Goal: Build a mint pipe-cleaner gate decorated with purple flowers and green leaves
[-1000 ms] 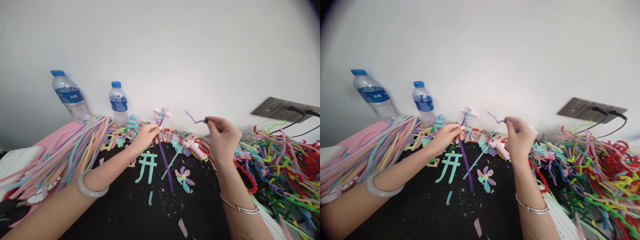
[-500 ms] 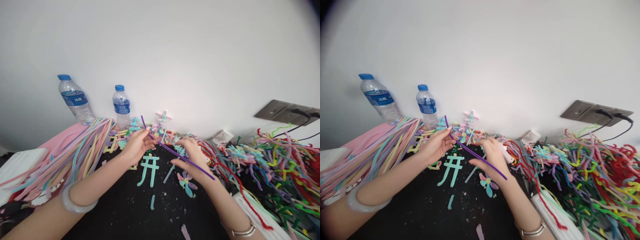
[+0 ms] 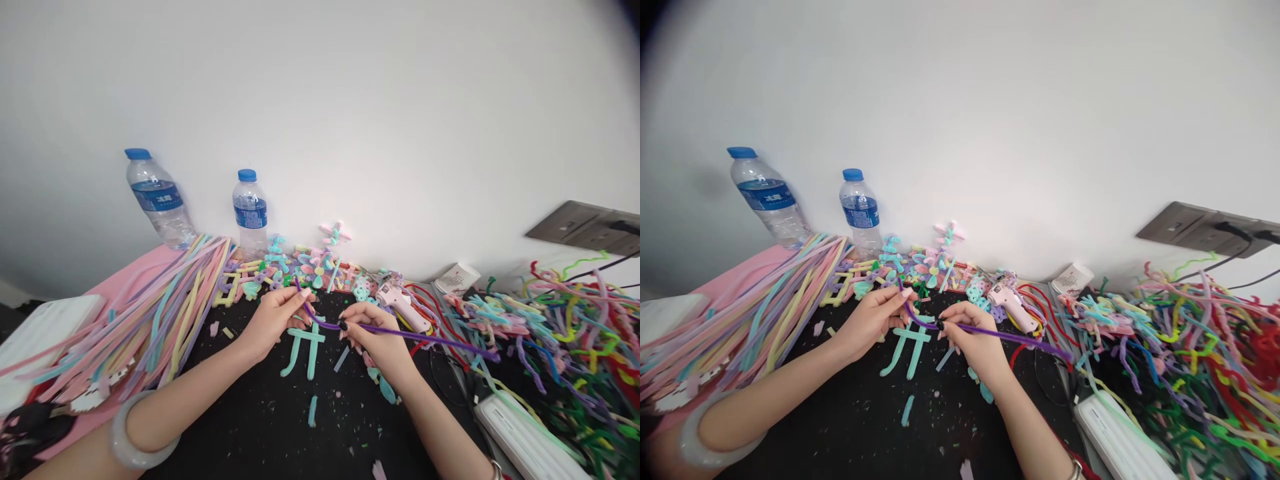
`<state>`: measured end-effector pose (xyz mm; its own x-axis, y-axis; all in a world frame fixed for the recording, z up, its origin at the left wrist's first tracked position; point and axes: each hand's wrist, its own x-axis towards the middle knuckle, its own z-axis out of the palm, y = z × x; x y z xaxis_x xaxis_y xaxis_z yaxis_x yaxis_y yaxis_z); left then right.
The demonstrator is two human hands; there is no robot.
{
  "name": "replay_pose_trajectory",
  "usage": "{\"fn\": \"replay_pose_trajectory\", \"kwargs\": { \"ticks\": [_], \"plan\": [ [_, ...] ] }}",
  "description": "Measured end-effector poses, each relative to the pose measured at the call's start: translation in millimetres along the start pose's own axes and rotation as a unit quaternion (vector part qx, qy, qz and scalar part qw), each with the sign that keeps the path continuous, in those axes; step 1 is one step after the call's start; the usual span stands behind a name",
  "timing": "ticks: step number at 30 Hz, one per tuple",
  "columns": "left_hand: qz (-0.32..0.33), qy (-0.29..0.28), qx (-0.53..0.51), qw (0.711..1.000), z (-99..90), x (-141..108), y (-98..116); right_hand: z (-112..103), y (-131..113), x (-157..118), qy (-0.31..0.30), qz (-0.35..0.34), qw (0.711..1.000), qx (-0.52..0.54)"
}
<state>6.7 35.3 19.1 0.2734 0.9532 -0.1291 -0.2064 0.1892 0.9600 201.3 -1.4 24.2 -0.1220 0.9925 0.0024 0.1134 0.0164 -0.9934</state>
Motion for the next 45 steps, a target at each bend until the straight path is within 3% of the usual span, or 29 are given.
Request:
{"fn": "replay_pose_trajectory", "kwargs": {
  "ticks": [8,13,16,22,25,28,31,33,35,40,45],
  "plan": [
    [-0.033,-0.052,-0.041,0.997,4.5,-20.0,-13.7,8.6,13.3,-13.4,-0.031,0.015,0.992,0.122],
    [-0.049,-0.029,-0.081,0.995,2.2,-25.6,-18.0,12.0,21.0,-18.1,-0.055,0.009,0.982,0.179],
    [-0.061,-0.023,-0.159,0.985,0.6,-25.0,-19.0,15.5,23.7,-19.5,-0.077,0.013,0.979,0.190],
    [-0.144,-0.047,-0.264,0.952,-7.8,-21.3,-20.8,16.3,28.1,-19.9,-0.090,0.031,0.978,0.186],
    [-0.158,-0.085,-0.218,0.959,-9.1,-22.9,-23.1,13.5,30.3,-19.3,-0.070,0.018,0.979,0.189],
    [-0.136,-0.122,-0.104,0.978,-6.6,-26.4,-25.9,12.1,29.3,-20.0,-0.057,0.001,0.983,0.174],
    [-0.118,-0.139,-0.015,0.983,-3.2,-29.4,-25.7,12.4,24.3,-22.5,-0.010,-0.079,0.994,0.074],
    [-0.129,-0.153,0.010,0.980,-1.6,-30.4,-23.6,13.2,20.6,-24.3,0.033,-0.152,0.988,-0.014],
    [-0.149,-0.172,0.025,0.973,-1.1,-31.1,-21.1,14.5,18.5,-25.5,0.039,-0.186,0.980,-0.059],
    [-0.169,-0.232,0.071,0.955,-2.6,-33.3,-19.6,18.6,20.7,-26.5,-0.038,-0.113,0.993,-0.004],
    [-0.129,-0.229,0.101,0.959,-2.3,-32.6,-22.9,20.2,21.4,-25.6,0.002,-0.043,0.999,0.028]
  ]
}}
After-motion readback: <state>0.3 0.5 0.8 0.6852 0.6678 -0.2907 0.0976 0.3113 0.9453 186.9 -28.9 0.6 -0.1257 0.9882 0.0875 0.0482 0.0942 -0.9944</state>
